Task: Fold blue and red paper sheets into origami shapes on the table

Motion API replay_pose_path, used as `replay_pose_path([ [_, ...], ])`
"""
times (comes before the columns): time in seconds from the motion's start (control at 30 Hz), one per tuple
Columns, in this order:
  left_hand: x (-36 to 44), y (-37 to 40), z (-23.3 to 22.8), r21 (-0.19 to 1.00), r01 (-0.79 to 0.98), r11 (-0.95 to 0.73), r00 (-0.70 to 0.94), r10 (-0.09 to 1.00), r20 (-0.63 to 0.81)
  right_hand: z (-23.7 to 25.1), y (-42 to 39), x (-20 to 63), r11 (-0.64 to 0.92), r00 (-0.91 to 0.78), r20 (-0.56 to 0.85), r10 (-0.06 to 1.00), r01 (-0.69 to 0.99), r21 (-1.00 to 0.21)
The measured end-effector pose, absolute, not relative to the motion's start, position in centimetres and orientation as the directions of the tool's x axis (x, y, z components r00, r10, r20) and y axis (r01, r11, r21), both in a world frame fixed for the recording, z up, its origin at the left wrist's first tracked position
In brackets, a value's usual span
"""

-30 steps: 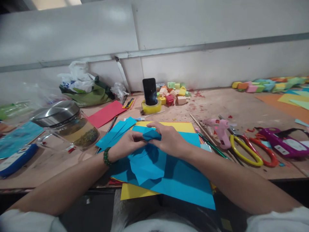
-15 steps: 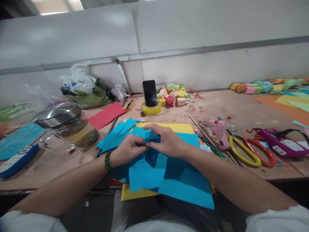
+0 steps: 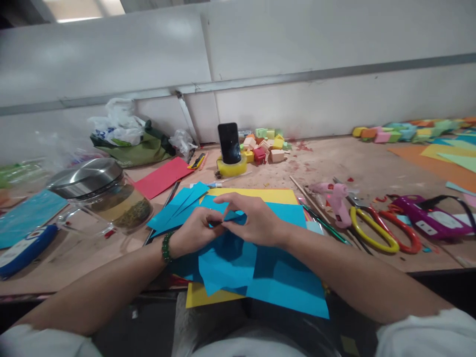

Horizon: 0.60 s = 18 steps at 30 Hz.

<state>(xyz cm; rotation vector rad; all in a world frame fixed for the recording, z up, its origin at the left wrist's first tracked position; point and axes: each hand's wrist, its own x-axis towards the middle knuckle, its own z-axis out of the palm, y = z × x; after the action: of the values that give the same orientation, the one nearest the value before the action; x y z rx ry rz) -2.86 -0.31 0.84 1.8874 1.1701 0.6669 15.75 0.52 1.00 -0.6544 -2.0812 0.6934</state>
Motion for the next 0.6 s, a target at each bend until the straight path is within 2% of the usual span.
replay_pose_path([
  [0.1, -3.2, -0.1, 0.9, 0.757, 0.545, -0.361, 0.425, 0.897, 0.122, 1.5, 0.5, 15.9, 0.672, -0.372, 0.589, 0.717, 0.146, -0.726],
  [0.2, -3.3, 0.2, 1.2, 0.731, 0.567, -0.379, 0.385, 0.907, 0.172, 1.9, 0.9, 16.2, 0.586, -0.223, 0.555, 0.801, 0.105, -0.803],
  [0.27, -3.2, 0.3, 1.3, 0.732, 0.559, -0.389, 0.380, 0.905, 0.191, 2.1, 1.2, 16.3, 0.573, -0.270, 0.535, 0.801, 0.087, -0.815],
  [0.33, -3.1, 0.3, 1.5, 0.732, 0.554, -0.397, 0.376, 0.903, 0.205, 2.1, 1.4, 16.5, 0.604, -0.368, 0.544, 0.754, 0.064, -0.794],
  [0.47, -3.0, 0.4, 1.5, 0.721, 0.566, -0.400, 0.341, 0.910, 0.238, 2.1, 1.7, 17.0, 0.724, -0.445, 0.610, 0.656, 0.142, -0.675],
  [0.6, -3.2, 0.6, 1.3, 0.717, 0.568, -0.405, 0.330, 0.909, 0.253, 1.8, 2.2, 17.1, 0.867, -0.549, 0.672, 0.498, 0.290, -0.405],
])
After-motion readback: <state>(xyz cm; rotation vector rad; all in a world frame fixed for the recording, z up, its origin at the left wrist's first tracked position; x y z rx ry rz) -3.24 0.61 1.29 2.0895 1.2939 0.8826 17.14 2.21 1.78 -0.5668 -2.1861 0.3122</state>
